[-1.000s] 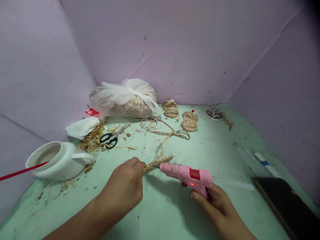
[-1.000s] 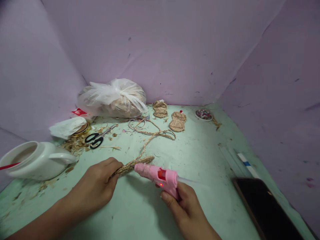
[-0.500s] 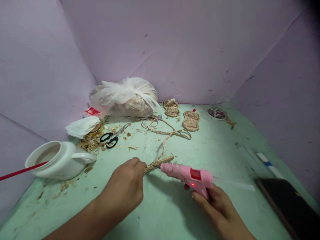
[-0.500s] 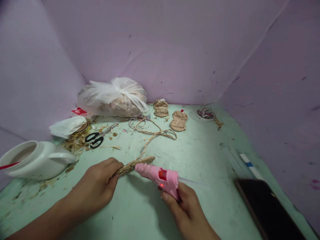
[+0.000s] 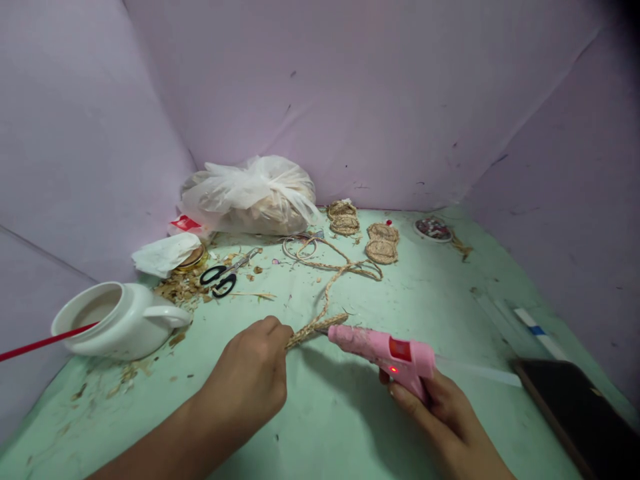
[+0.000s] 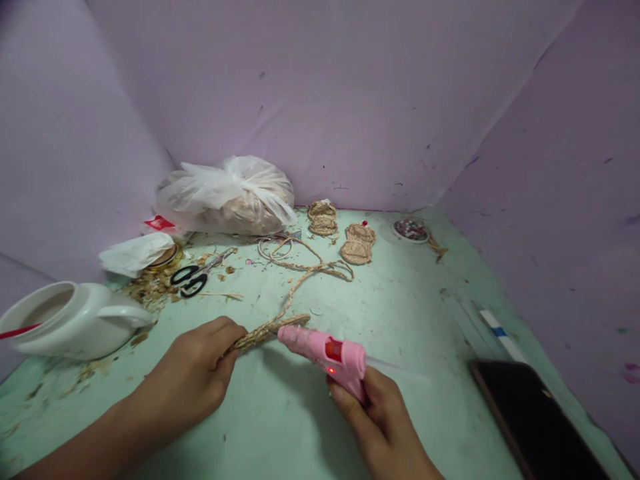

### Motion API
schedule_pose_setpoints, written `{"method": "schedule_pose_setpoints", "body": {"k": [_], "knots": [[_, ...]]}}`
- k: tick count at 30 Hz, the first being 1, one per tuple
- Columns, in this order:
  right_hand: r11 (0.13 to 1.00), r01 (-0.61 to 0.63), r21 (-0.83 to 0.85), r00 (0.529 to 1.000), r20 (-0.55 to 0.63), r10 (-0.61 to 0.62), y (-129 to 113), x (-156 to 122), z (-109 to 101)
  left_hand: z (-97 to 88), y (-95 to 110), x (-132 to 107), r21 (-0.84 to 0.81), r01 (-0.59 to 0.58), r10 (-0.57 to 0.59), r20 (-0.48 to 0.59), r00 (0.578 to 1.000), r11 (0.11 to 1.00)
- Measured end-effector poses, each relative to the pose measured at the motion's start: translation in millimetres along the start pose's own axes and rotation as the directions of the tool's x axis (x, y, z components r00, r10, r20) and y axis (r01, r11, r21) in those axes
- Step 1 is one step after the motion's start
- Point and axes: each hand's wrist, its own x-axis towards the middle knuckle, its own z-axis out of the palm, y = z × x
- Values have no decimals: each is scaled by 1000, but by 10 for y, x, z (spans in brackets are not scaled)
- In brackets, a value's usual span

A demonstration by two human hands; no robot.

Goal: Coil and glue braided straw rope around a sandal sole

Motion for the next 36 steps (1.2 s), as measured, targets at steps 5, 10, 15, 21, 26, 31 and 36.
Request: {"method": "schedule_pose_setpoints", "body": {"k": [5, 10, 15, 21, 26, 31, 36], "knots": [[999, -25, -24, 999, -23, 24, 14, -11, -9, -10, 12, 4, 6, 6, -6, 21, 1000, 1000], [999, -15, -34, 1000, -16, 14, 34, -7, -31, -10, 11, 14, -8, -1, 1, 21, 1000, 1000], [999, -22, -37, 1000, -23, 21, 62, -12, -31, -18, 17, 5, -16, 17, -17, 37, 999, 1000], [998, -27, -54, 1000, -13, 26, 55, -11, 15, -9, 13, -3, -20, 16, -15, 40, 999, 1000], [999, -43, -5, 999, 4, 43, 34, 8, -3, -6, 17, -3, -16, 19, -18, 39, 999, 1000], [993, -114, 36, 992, -42, 115, 40, 9, -101, -24, 38, 12, -10, 35, -34, 61, 998, 999], [998, -60, 26, 998, 21, 60, 31, 4, -136, -1, 10, 15, -19, 21, -21, 42, 999, 1000]]}}
